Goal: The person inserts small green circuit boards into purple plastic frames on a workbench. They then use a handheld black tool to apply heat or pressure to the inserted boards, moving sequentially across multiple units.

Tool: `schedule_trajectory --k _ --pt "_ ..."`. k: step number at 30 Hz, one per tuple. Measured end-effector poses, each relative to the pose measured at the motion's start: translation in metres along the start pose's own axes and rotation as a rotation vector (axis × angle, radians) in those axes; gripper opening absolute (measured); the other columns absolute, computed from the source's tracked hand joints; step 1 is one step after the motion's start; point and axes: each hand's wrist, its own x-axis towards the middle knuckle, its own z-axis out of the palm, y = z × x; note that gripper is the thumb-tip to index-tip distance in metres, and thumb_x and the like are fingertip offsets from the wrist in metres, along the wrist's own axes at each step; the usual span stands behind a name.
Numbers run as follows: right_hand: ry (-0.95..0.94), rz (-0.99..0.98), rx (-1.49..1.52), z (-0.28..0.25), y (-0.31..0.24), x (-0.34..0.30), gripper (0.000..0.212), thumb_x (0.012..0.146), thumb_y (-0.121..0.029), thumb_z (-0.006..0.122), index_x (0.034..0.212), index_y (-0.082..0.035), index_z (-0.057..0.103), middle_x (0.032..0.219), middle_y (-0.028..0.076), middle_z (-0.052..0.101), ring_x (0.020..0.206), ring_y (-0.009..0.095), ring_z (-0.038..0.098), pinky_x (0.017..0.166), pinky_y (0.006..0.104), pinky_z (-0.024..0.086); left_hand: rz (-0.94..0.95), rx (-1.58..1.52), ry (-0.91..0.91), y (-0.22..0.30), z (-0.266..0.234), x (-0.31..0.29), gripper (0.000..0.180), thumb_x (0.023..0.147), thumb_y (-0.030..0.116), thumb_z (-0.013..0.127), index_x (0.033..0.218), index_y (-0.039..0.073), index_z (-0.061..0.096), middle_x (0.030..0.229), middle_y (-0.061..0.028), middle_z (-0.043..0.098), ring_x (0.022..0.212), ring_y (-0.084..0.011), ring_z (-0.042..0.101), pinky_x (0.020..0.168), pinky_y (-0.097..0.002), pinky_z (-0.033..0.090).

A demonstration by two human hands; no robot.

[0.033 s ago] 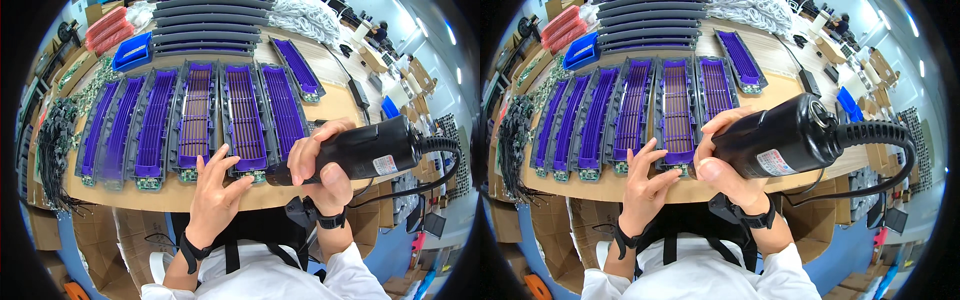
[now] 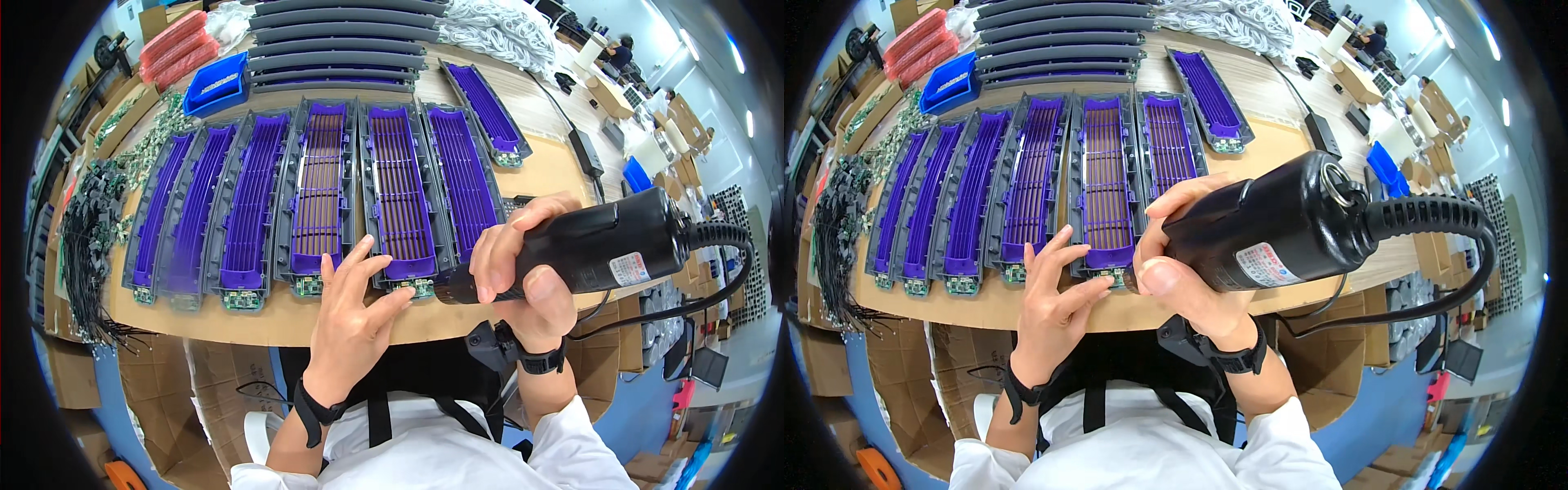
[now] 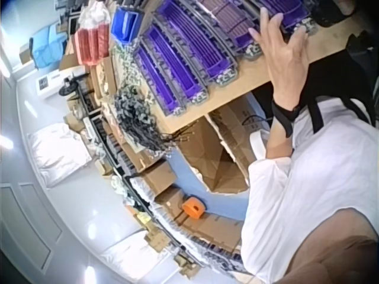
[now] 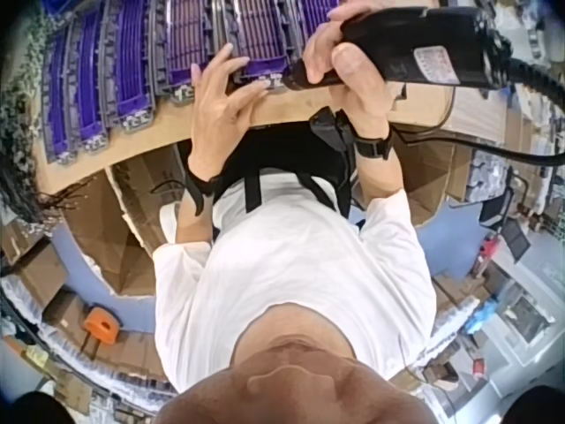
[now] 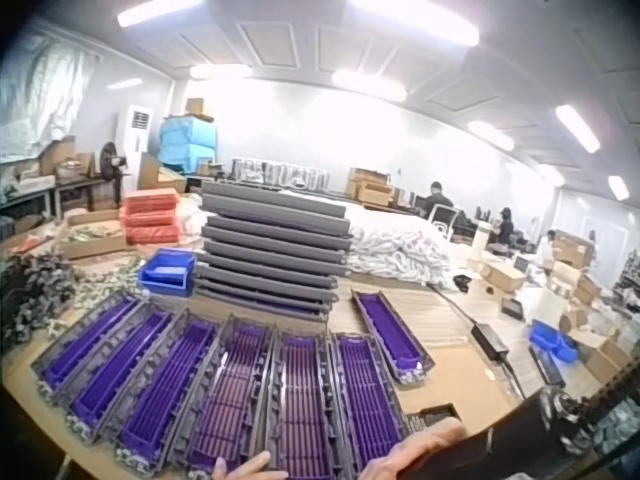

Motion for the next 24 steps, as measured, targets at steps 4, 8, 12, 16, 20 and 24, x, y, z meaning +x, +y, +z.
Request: schedule_trajectory --k 4,8,12,16,20,24 --pt "0.023 0.004 0.010 0.0011 -0.0024 0.0004 0.046 0.076 -0.012 0.075 0.110 0.003 0.047 0.065 0.009 0.056 0.056 0.015 0.056 0.052 0.0262 0.046 -0.001 0.000 -0.008 0.0009 0.0000 0.0009 0.023 0.071 0.003 0.076 0.087 0.020 0.077 0.117 -0.0089 0.060 0.129 -0.0334 0.048 0.111 -0.0594 0.021" --pt "0.043 0.004 0.064 0.0020 -0.0045 0.0000 0.046 0.077 -0.013 0.074 0.111 0.002 0.046 0.065 0.009 0.054 0.055 0.017 0.055 0.053 0.0274 0.046 -0.004 0.003 -0.009 0.0014 -0.0003 0.0008 0.024 0.071 0.002 0.076 0.087 0.019 0.077 0.117 -0.0088 0.060 0.129 -0.0330 0.048 0.112 -0.0588 0.021" --pt "0.027 -0.019 0.084 0.0030 -0.0070 0.0015 0.045 0.079 -0.013 0.073 0.111 0.002 0.046 0.065 0.009 0.053 0.056 0.018 0.056 0.054 0.0279 0.046 -0.005 0.001 -0.009 0.0007 0.0000 0.0001 0.024 0.071 0.001 0.076 0.087 0.019 0.077 0.117 -0.0087 0.060 0.130 -0.0326 0.047 0.112 -0.0583 0.020" --pt "0.047 0.003 0.078 0.0029 -0.0052 -0.0002 0.044 0.079 -0.012 0.073 0.111 0.002 0.046 0.065 0.010 0.055 0.056 0.018 0.057 0.054 0.0280 0.046 -0.002 0.002 -0.005 0.0014 -0.0004 0.0000 0.024 0.071 0.001 0.076 0.087 0.019 0.077 0.118 -0.0088 0.060 0.130 -0.0326 0.047 0.112 -0.0581 0.020" --pt "0.065 0.002 0.055 0.0001 -0.0008 -0.0011 0.045 0.079 -0.012 0.074 0.110 0.003 0.046 0.066 0.011 0.057 0.056 0.018 0.058 0.053 0.0281 0.046 0.002 0.000 -0.006 0.0020 0.0001 0.0009 0.024 0.071 0.002 0.076 0.088 0.019 0.077 0.118 -0.0089 0.060 0.130 -0.0326 0.047 0.112 -0.0582 0.019" --pt "0.064 0.006 0.065 0.0014 0.0012 -0.0006 0.045 0.079 -0.012 0.075 0.110 0.003 0.046 0.065 0.010 0.057 0.056 0.017 0.057 0.053 0.0276 0.046 -0.006 0.007 -0.008 0.0008 0.0001 0.0001 0.023 0.071 0.002 0.076 0.087 0.019 0.077 0.118 -0.0089 0.060 0.130 -0.0325 0.047 0.112 -0.0585 0.019"
